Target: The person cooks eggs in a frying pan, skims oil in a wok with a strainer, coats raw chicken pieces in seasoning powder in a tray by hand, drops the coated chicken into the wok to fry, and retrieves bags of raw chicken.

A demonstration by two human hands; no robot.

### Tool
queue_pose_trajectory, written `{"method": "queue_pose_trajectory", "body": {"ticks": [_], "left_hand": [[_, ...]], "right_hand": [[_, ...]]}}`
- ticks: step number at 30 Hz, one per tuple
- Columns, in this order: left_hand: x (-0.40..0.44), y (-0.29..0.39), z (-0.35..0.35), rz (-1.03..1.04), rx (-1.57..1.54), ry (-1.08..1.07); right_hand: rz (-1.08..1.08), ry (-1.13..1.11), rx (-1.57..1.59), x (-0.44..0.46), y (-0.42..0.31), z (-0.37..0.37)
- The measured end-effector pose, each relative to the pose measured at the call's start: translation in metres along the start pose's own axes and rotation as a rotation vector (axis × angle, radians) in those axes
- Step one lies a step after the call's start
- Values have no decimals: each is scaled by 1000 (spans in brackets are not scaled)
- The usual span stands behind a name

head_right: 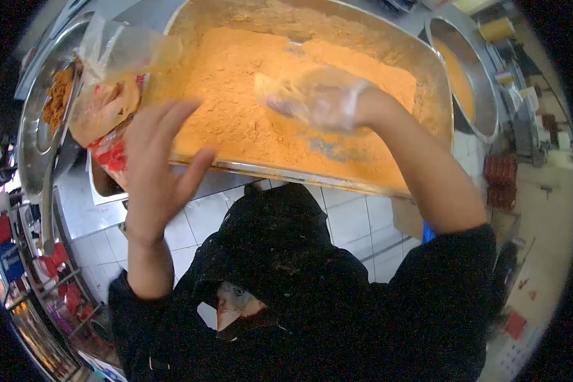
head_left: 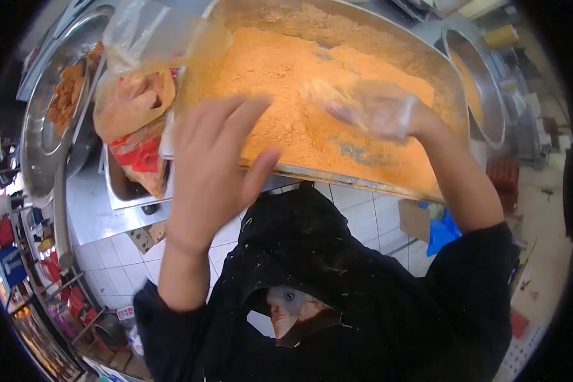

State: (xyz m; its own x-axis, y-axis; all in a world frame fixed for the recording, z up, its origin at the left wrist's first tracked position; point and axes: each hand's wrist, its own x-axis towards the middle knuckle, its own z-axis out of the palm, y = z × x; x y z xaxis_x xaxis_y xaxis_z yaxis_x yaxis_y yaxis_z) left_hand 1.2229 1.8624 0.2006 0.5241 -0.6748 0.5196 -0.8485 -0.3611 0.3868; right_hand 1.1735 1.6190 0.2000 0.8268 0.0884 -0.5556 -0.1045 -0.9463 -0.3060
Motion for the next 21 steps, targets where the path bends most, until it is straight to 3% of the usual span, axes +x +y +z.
{"method": "queue_pose_trajectory", "body": {"ticks": [2,3,4,7,10,11,13,14,17,20,21], "left_hand": [[28,-5,28,79,82,-118],[36,-11,45,121,34,-139],[39,-15,61,160,-11,-165],[43,-15,85,225,-55,-258],[46,-9,84,214,-30,-199],[52,1,82,218,-50,-153],[56,12,92,239,-141,-27],[59,16,94,258,-152,-37],[66,27,91,305,-105,-233],[62,22,103,313,186,-124],[57,24,101,266,119,3]], "right_hand": [[293,-312,1393,-22,9,0],[324,-373,1615,-30,15,3],[242,-286,1455,-42,21,9],[-86,63,505,-64,52,27],[-170,188,228,-75,81,33],[-188,197,197,-81,91,31],[-96,155,698,-87,70,20],[-73,141,791,-88,70,17],[-38,84,855,-84,65,7],[-5,34,833,-78,55,-3],[7,17,818,-75,51,-6]]}}
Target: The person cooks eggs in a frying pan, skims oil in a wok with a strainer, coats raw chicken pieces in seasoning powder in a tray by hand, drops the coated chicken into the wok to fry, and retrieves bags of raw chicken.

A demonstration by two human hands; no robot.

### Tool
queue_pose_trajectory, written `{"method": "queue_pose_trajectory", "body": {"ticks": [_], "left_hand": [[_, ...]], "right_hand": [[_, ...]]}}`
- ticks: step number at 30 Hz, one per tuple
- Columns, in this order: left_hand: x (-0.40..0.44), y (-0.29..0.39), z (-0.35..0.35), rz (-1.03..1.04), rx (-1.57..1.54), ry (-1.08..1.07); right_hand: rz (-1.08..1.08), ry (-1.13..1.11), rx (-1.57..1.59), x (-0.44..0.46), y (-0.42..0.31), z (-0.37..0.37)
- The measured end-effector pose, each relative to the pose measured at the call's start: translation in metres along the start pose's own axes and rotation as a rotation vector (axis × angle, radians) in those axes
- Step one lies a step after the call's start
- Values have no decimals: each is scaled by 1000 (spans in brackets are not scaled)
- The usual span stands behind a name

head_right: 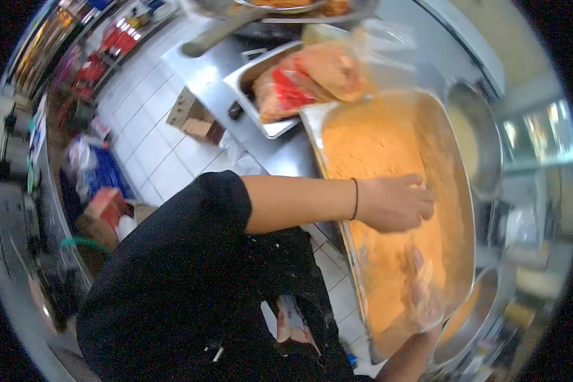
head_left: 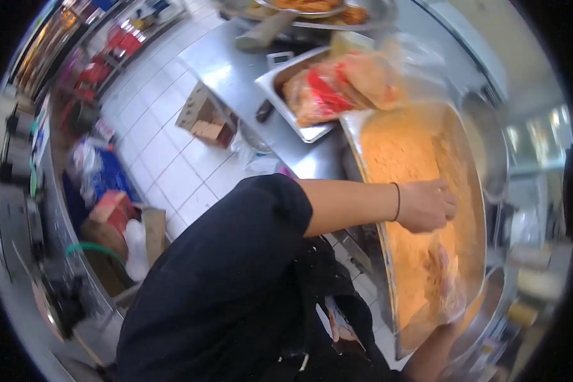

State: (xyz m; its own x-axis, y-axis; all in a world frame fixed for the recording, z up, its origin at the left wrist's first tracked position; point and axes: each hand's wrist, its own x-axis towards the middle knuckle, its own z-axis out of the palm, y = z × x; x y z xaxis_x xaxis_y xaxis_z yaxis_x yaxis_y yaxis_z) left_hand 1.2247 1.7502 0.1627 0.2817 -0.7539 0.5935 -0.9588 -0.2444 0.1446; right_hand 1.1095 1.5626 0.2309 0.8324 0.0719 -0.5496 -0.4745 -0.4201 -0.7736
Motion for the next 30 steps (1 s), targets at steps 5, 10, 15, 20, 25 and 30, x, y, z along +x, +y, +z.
{"method": "queue_pose_trajectory", "body": {"ticks": [5,10,15,20,25,30], "left_hand": [[-11,-5,-27,-85,-33,-181],[-26,-22,-26,-110,-150,-94],[-36,-50,-27,-199,30,-47],[-79,-49,-53,-466,114,69],[-227,-70,-179,-329,-666,61],[-328,-181,-149,-1163,-88,612]], "right_hand": [[77,4,-72,20,-30,29],[-45,8,-40,21,-41,51],[-296,9,189,-3,-17,23],[-350,473,205,-74,13,11],[-306,921,258,-90,56,57],[-271,958,211,-72,66,105]]}}
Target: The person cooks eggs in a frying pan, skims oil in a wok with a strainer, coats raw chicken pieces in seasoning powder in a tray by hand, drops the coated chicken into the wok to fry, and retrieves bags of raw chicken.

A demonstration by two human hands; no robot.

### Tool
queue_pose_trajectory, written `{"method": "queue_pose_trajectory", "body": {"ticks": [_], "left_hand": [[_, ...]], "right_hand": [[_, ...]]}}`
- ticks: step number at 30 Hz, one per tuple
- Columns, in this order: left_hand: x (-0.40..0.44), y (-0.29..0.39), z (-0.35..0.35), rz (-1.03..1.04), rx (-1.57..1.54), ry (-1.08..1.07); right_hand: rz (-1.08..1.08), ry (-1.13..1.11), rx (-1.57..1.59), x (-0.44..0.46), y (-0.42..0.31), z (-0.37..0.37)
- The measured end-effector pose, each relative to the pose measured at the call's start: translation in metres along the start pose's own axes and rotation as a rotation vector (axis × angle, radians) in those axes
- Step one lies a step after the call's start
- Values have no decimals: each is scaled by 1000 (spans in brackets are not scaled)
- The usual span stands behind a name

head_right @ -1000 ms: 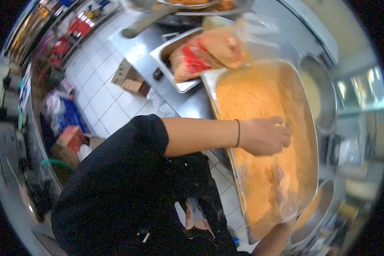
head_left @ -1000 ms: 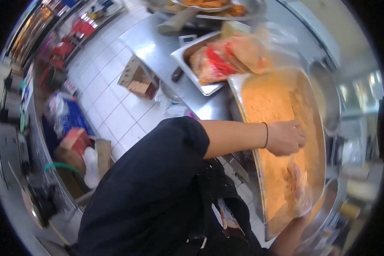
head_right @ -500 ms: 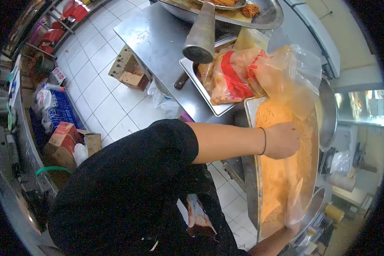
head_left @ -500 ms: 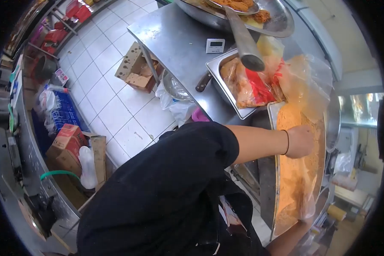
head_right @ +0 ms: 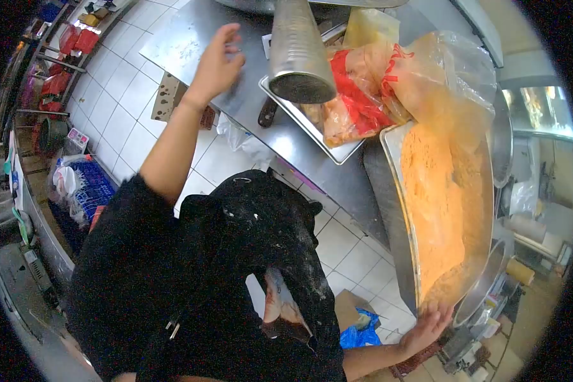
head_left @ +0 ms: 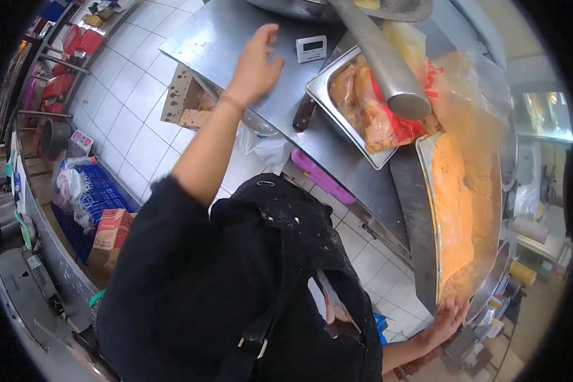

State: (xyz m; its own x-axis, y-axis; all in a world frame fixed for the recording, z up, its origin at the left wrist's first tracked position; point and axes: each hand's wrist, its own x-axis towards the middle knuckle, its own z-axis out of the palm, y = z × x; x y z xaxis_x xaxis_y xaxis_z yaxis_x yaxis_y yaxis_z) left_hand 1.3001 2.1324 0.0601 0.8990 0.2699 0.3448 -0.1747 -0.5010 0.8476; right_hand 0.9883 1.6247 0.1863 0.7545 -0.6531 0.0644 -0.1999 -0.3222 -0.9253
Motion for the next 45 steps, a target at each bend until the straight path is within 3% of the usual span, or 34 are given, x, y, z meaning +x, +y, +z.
{"method": "queue_pose_trajectory", "body": {"ticks": [3,5,11,12,15,23,26,28,29,30,32,34,36,39,43,45], "left_hand": [[31,-15,24,3,88,-216],[41,-16,34,138,157,-216],[53,-9,26,136,90,-521],[55,-16,23,289,74,-483],[54,-30,-1,-107,-465,-638],[41,-19,-52,-197,-702,-642],[37,-8,-64,-186,-526,-611],[39,-18,-66,-16,-156,-640],[37,-12,-67,-12,-80,-642],[35,-23,-60,64,-100,-552],[33,-21,-58,-113,-55,-550],[36,-32,-49,-27,-31,-517],[33,-36,-59,-45,14,-534],[32,-40,-69,-1,-116,-421],[24,-38,-109,-13,-356,93],[6,-49,-127,-46,-370,389]], "right_hand": [[42,62,-192,-6,-24,19],[55,57,-179,-2,-26,17],[14,-20,-332,-10,-37,29],[26,-31,-325,-10,-39,30],[11,-28,-351,-3,-42,35],[-275,-195,-275,26,-88,96],[-327,-262,-115,29,-104,150],[-203,-390,-377,17,-139,200],[-407,-449,-208,25,-109,215],[-361,-401,-341,16,-117,240],[-357,-338,-281,16,-126,276],[-358,-244,-187,29,-132,308],[-254,-297,-119,38,-137,327],[-357,-279,-215,47,-144,344],[-842,9,-263,78,-136,353],[-666,131,-335,103,-156,347]]}}
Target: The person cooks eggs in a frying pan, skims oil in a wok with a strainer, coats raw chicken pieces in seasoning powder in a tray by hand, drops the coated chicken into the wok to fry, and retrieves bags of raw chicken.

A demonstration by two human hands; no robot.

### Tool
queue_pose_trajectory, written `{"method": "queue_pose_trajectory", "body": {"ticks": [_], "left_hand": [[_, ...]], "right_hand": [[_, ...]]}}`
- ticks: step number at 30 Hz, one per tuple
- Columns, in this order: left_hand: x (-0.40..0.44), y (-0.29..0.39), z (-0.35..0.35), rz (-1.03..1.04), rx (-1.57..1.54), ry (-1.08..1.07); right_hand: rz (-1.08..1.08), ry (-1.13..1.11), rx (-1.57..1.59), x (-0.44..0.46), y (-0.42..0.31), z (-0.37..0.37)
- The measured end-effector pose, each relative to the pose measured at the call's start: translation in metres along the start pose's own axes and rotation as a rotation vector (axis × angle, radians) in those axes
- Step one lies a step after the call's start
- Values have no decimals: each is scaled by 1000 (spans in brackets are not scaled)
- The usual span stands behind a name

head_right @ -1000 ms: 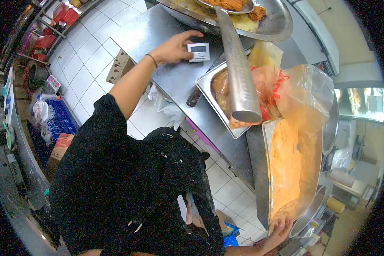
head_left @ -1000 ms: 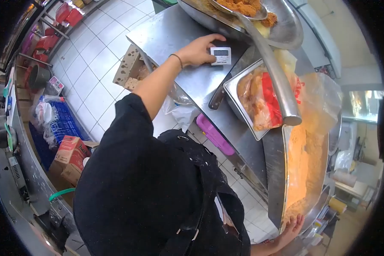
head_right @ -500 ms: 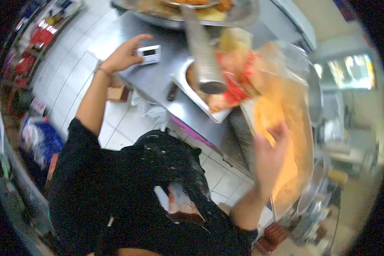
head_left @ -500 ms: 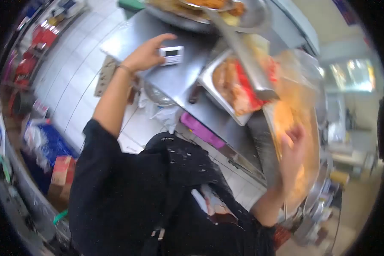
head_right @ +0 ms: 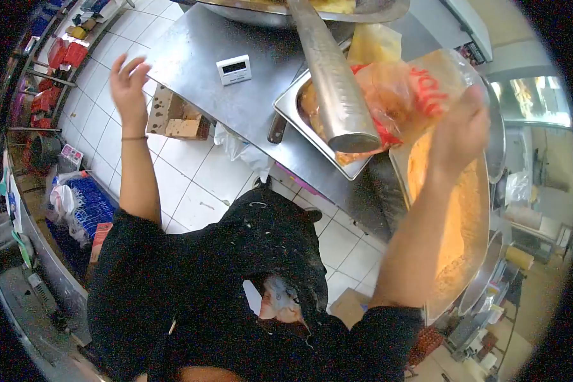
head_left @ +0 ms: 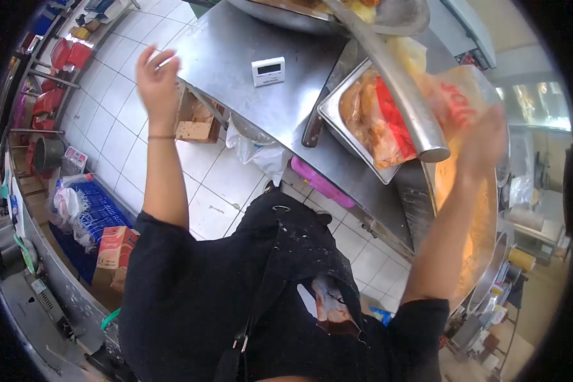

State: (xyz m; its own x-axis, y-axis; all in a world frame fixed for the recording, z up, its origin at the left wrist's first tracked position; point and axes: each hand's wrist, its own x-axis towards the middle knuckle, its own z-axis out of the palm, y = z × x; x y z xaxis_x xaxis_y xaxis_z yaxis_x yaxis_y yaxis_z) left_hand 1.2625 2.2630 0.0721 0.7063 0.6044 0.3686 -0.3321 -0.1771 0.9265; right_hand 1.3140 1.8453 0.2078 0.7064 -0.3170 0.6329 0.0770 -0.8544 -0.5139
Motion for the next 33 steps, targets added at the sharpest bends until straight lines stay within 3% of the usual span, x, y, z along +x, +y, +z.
{"method": "queue_pose_trajectory", "body": {"ticks": [2,4,5,7,8,10,12,13,14,15,18,19,21,22,23,24,25,26,27,29,31,32,33], "left_hand": [[-18,-16,-24,-72,104,219],[-38,-30,-33,-108,217,308],[-48,-41,-39,-126,303,323],[-74,-61,-55,-175,476,340],[-86,-69,-60,-201,558,341],[-117,-83,-61,-203,596,295],[-157,-117,-74,-322,869,139],[-185,-135,-77,-387,1064,21],[-209,-149,-78,-439,1258,-100],[-233,-149,-73,-515,1246,-245],[-302,-135,-38,-660,1284,-629],[-325,-141,-31,-560,1306,-723],[-364,-136,-5,-248,1331,-998],[-381,-151,-4,85,1320,-1301],[-398,-162,1,139,1341,-1354],[-413,-142,13,189,1203,-1295],[-425,-123,27,22,1333,-1379],[-440,-111,32,61,1372,-1402],[-462,-166,15,12,1440,-1438],[-485,-146,11,57,1425,-1652],[-496,-128,10,-34,1458,-1799],[-503,-120,16,-66,1473,-1849],[-512,-119,24,-93,1488,-1894]], "right_hand": [[-31,24,-85,18,-25,-4],[-230,76,-333,55,-12,-4],[-355,-76,-421,93,24,-19],[-509,-108,-1254,122,11,-48],[-503,57,-2003,113,-28,-63],[-768,618,-1969,169,20,-136],[-409,505,-1617,129,-3,-194],[-324,517,-1186,114,1,-230],[-463,578,-1233,105,16,-281],[-599,647,-1283,97,30,-333],[-428,922,-1569,29,35,-426],[-424,944,-1663,1,42,-463],[-644,740,-1771,-48,78,-511],[-766,490,-1787,-74,104,-536],[-823,175,-1765,-104,128,-562],[-778,-105,-1726,-135,149,-591],[-671,-292,-1685,-166,168,-617],[-527,-403,-1640,-196,184,-644],[-333,-453,-1586,-223,206,-666],[150,-396,-1375,-271,252,-696],[567,-182,-1055,-317,311,-725],[716,-40,-880,-341,346,-736],[604,-67,-1005,-365,382,-746]]}}
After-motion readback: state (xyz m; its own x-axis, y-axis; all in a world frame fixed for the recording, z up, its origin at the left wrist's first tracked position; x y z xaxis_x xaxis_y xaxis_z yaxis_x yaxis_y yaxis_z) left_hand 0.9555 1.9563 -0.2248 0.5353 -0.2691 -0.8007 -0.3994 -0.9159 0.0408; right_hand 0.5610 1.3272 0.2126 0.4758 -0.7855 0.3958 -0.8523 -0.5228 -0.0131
